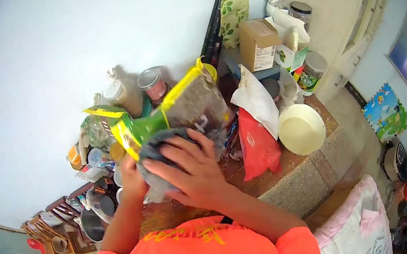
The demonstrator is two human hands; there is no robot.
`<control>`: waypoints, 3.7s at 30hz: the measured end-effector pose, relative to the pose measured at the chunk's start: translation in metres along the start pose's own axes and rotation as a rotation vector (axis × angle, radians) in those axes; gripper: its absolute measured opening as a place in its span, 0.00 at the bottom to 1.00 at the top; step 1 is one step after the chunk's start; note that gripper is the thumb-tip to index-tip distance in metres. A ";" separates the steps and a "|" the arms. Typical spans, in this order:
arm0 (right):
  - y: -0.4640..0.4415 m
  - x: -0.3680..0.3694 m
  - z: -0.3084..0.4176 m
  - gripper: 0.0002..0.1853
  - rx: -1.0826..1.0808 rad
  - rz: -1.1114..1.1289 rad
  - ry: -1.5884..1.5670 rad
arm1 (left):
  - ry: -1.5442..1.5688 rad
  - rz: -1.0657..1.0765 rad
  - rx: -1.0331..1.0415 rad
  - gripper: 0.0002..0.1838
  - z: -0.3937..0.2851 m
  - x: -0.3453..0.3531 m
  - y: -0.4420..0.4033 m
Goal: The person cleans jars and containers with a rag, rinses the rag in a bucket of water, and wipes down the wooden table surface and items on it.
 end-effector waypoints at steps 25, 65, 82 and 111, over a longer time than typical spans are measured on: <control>0.090 0.047 -0.161 0.27 1.074 -0.101 -0.898 | 0.383 -0.020 -0.310 0.15 -0.006 -0.059 0.063; 0.166 0.133 -0.030 0.24 0.788 0.741 -0.913 | -0.663 0.081 0.639 0.10 -0.121 -0.021 0.033; 0.298 0.124 -0.091 0.22 1.525 0.609 -1.277 | -0.962 0.126 0.482 0.07 -0.099 -0.128 0.006; 0.338 0.124 -0.119 0.19 1.709 0.416 -1.285 | -0.516 0.321 -0.112 0.18 0.164 0.163 -0.030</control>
Point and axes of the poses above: each hand's wrist, its own y-axis away from the middle knuckle, its own x-axis out of the palm, z = x × y, the point moved 10 cm from there along -y, towards the middle knuckle, and after that the axes turned 15 degrees about y, right-handed, at the moved point
